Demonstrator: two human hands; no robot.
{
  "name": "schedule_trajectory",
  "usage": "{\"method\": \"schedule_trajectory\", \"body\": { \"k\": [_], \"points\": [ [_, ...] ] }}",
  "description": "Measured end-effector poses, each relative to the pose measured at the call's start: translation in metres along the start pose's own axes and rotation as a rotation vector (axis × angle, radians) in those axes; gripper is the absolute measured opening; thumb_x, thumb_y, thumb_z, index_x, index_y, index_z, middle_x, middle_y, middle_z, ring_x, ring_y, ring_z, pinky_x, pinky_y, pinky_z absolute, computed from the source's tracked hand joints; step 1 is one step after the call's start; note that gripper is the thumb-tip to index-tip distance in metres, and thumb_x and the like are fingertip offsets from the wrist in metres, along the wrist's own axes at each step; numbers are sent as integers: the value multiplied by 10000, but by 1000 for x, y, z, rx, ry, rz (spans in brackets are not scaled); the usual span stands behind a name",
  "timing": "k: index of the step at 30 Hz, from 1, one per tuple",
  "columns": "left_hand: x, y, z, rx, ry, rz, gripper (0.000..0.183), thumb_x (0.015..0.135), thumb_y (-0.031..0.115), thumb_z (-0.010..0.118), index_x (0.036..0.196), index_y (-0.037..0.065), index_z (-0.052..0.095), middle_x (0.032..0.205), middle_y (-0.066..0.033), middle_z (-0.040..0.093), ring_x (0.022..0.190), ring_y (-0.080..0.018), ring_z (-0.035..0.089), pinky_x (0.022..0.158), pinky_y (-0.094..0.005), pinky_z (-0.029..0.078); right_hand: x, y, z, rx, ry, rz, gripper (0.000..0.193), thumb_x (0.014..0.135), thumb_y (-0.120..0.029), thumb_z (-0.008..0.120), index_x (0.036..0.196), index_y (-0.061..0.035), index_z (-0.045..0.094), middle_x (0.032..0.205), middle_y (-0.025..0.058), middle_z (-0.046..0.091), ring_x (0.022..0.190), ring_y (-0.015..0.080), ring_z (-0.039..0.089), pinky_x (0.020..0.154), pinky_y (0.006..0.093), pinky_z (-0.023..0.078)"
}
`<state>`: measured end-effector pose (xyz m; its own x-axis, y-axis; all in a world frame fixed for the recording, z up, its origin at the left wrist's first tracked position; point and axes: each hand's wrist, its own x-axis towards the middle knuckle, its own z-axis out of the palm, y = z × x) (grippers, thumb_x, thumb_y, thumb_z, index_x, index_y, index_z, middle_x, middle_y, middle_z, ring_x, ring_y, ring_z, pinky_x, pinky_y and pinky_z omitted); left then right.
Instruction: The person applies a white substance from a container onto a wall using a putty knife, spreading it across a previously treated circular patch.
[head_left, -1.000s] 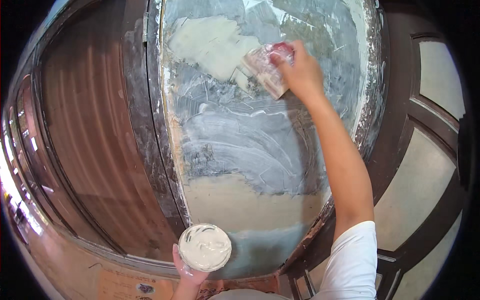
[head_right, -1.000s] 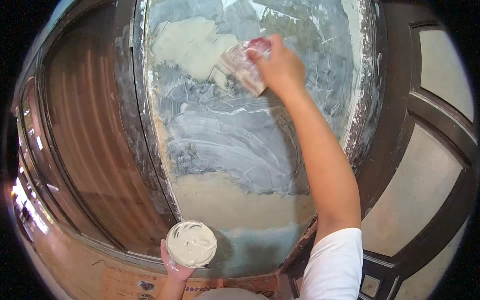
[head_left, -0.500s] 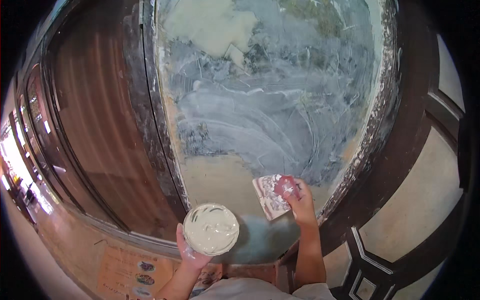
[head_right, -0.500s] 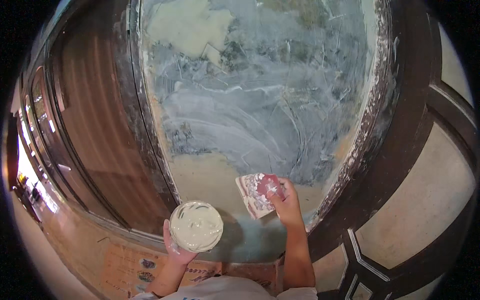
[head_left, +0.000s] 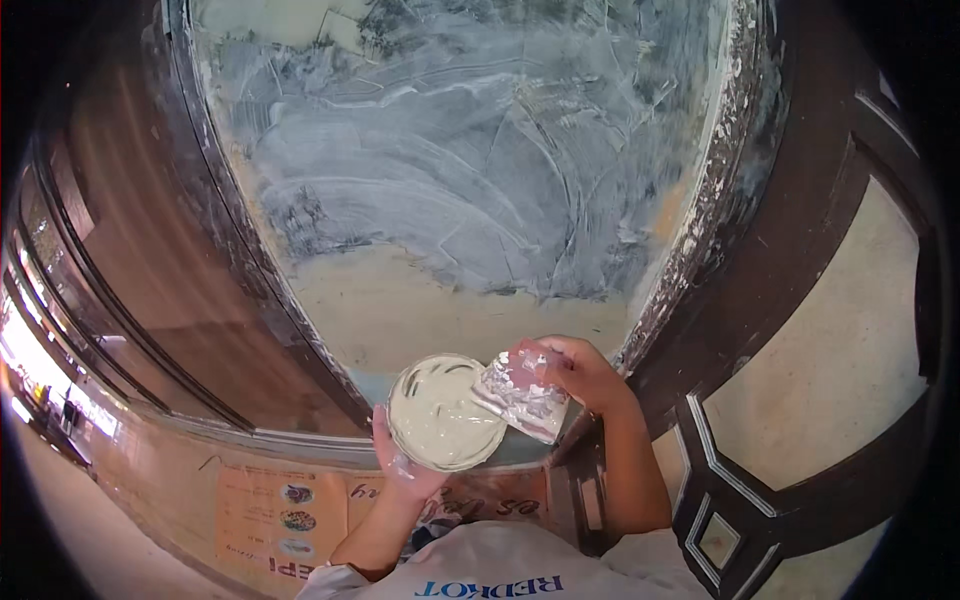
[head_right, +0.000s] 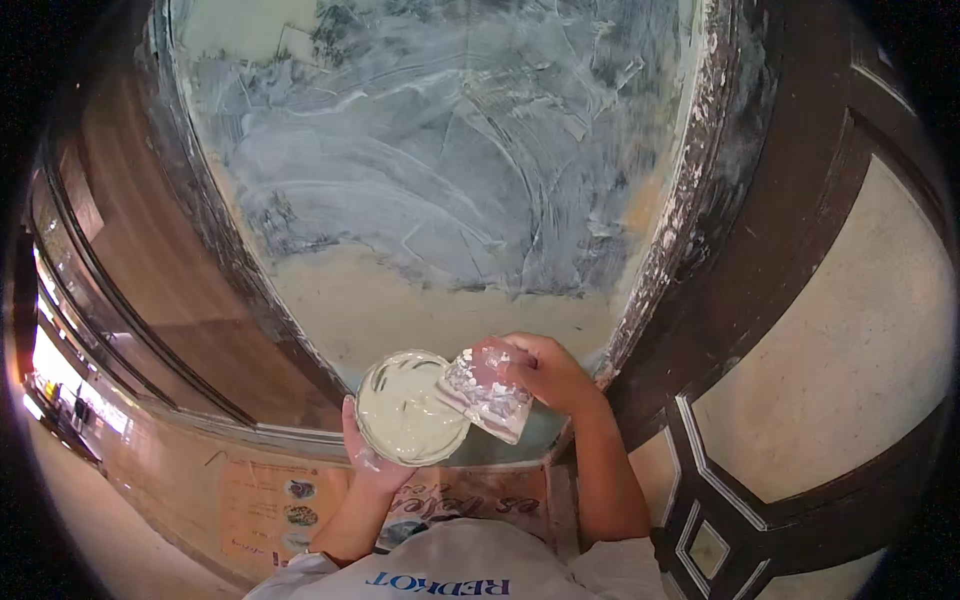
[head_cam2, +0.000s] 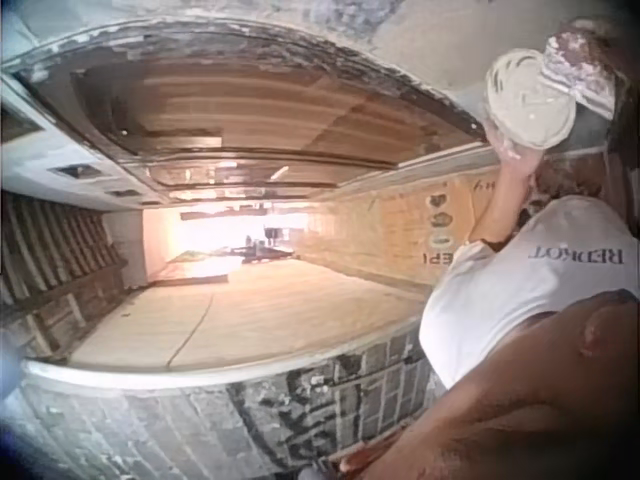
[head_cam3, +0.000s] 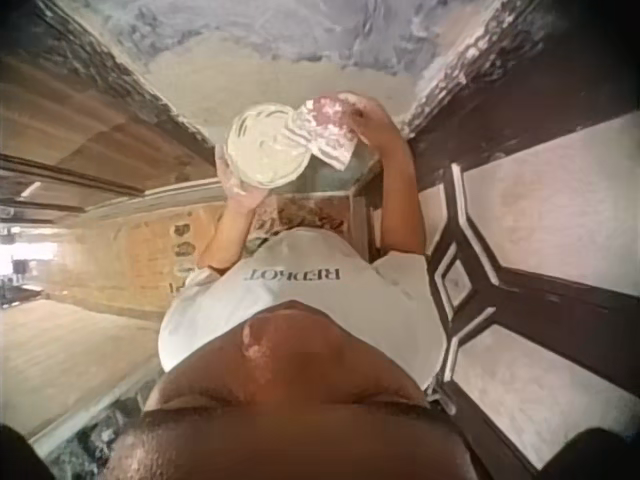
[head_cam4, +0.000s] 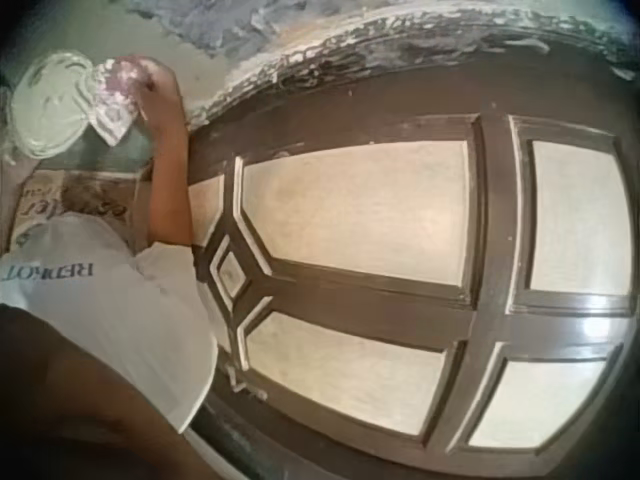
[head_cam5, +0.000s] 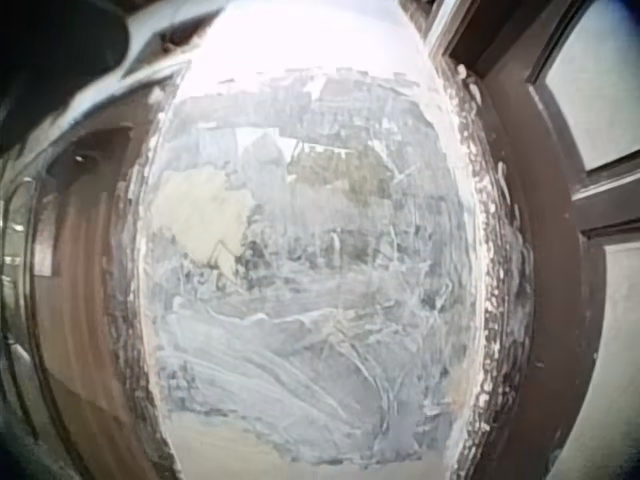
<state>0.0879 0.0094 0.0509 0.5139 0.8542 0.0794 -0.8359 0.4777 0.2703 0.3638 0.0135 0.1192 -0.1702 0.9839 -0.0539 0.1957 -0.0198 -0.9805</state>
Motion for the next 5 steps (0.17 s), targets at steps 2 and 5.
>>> {"method": "schedule_trajectory", "body": {
  "k": [2, 5],
  "points": [
    [0, -5, -1, -18, 17, -8, 820, 899, 671, 386, 1514, 132, 323, 1558, -154, 317, 1408, -384, 331, 1150, -564, 259, -1, 5, -7, 94, -14, -37, 362, 892, -84, 642, 1228, 42, 588, 972, -10, 632, 818, 41, 546, 694, 203, 446],
    [-3, -14, -3, 33, 45, 24, 808, 902, 673, 384, 1510, 144, 334, 1557, -149, 321, 1408, -376, 333, 1151, -563, 256, -1, 12, -6, 271, -28, -109, 453, 873, -65, 645, 1306, 27, 552, 984, -6, 639, 840, 36, 553, 684, 197, 446]
  ]
}}
